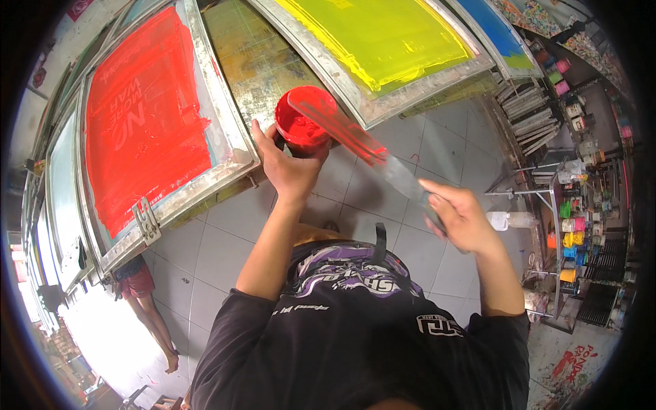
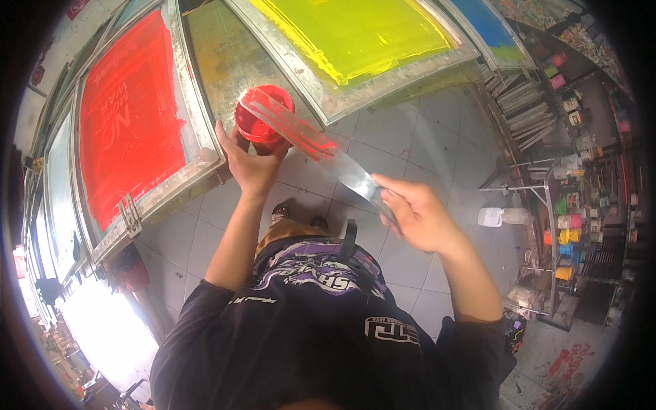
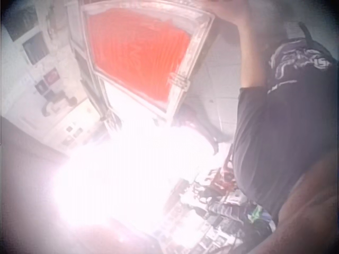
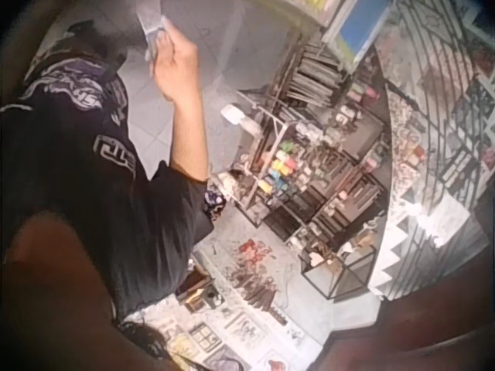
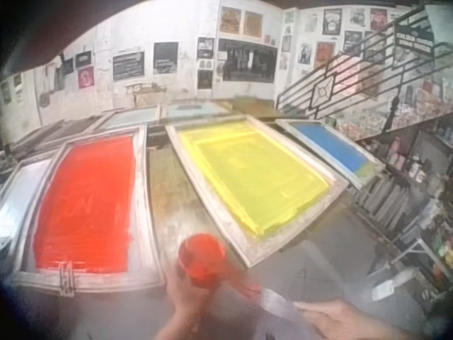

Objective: The person scoops red ink from a container and spreads it evenly across a screen printing frame using a metal spatula. The person repeatedly adds ink and smooths the surface to prepare the screen for printing.

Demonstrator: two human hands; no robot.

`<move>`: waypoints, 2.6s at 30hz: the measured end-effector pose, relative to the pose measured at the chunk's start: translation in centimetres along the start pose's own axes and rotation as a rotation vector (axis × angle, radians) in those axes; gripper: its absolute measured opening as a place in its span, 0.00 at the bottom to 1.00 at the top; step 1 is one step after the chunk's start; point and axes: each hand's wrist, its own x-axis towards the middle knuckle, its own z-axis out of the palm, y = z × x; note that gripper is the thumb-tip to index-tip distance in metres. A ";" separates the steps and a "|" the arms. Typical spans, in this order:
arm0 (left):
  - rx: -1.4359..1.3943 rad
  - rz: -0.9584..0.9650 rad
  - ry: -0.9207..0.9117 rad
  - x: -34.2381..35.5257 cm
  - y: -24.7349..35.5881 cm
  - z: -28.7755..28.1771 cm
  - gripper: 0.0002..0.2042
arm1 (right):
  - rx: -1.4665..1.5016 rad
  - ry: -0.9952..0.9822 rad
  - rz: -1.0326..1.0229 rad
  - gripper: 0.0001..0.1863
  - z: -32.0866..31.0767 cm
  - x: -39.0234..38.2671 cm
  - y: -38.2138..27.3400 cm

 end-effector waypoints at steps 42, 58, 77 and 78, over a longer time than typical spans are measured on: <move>0.201 0.020 0.798 0.0 -14.8 -41.0 0.36 | 0.131 0.120 -0.357 0.30 20.2 7.1 -4.1; 0.168 0.051 0.397 8.6 -19.4 -45.6 0.36 | -0.050 0.176 -0.401 0.28 30.0 14.7 -15.3; 0.076 -0.075 0.427 8.9 -19.7 -45.6 0.33 | -0.773 0.506 -0.352 0.28 31.2 29.2 -21.3; 0.077 -0.076 0.430 8.8 -19.9 -45.6 0.33 | -0.828 0.502 -0.304 0.29 32.1 29.6 -21.4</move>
